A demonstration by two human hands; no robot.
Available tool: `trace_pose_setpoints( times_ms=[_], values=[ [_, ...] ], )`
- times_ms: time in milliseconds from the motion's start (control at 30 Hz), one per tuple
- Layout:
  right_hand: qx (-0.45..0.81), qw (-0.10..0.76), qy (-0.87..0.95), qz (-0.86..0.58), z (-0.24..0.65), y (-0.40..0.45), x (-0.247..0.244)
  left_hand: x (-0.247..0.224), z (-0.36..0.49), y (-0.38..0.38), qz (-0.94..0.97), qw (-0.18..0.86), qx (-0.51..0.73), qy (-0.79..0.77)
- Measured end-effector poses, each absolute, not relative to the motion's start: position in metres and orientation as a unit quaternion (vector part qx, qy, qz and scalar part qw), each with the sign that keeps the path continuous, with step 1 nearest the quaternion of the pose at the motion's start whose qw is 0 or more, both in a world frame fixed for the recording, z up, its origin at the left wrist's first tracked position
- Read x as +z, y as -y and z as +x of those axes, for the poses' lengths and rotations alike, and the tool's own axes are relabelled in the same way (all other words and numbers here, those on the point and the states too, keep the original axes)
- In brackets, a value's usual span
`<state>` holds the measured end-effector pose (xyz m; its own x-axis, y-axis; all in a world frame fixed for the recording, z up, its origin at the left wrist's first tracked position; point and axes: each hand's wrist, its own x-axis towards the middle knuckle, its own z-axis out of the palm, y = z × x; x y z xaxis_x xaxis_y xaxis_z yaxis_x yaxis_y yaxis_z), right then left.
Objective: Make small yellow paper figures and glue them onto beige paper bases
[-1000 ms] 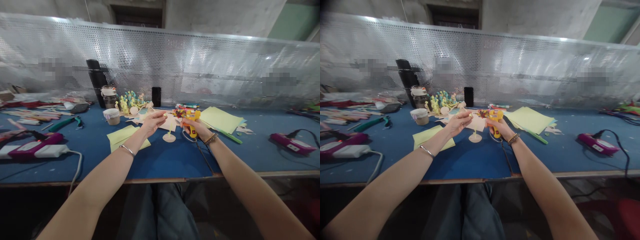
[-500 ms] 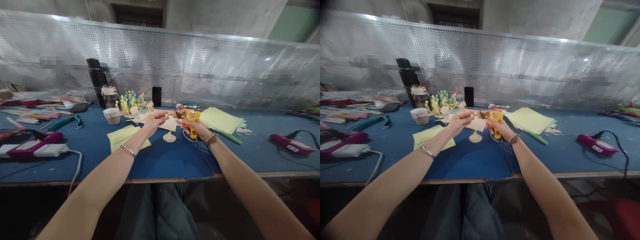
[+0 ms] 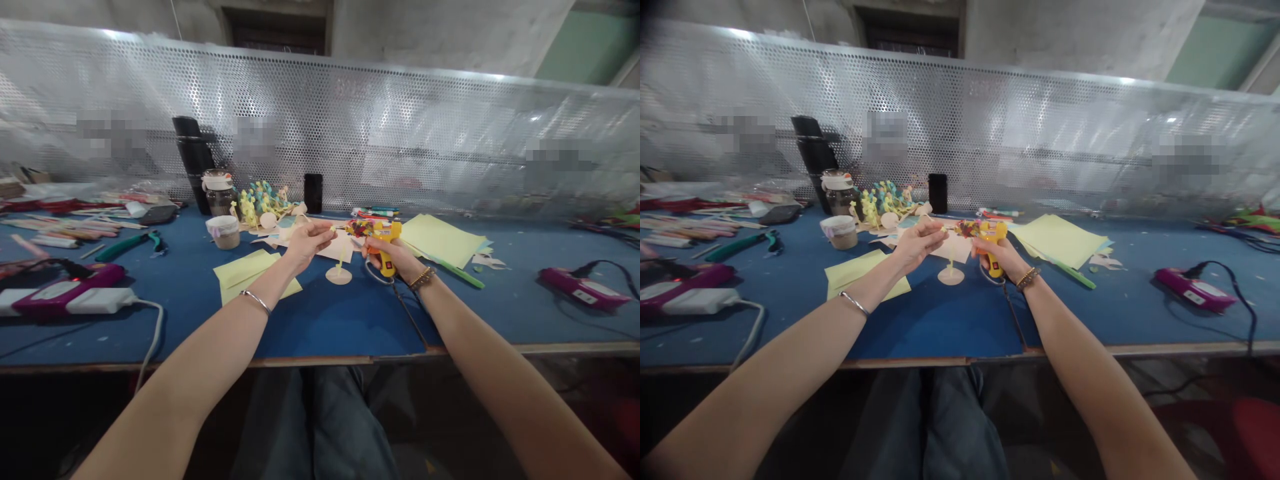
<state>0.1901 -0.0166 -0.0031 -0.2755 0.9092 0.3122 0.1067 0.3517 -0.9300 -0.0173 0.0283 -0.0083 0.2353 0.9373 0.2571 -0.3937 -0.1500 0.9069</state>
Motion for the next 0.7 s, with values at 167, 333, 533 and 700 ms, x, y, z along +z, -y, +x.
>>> trace_pose_setpoints(
  times_ms=[167,333,533,700],
  values=[
    [0.434,0.470,0.675,-0.367,0.1905,0.0156,-0.0031,-0.0068,-0.0163,-0.0258,0.512,0.598,0.555,-0.269],
    [0.435,0.473,0.675,-0.363,0.1904,0.0163,-0.0030,-0.0087,-0.0164,-0.0279,0.517,0.600,0.554,-0.259],
    [0.435,0.470,0.675,-0.366,0.1902,0.0168,-0.0025,-0.0091,-0.0167,-0.0282,0.514,0.599,0.556,-0.262],
    [0.441,0.467,0.678,-0.357,0.1902,0.0172,-0.0024,-0.0087,-0.0168,-0.0273,0.518,0.600,0.553,-0.257]
  ],
)
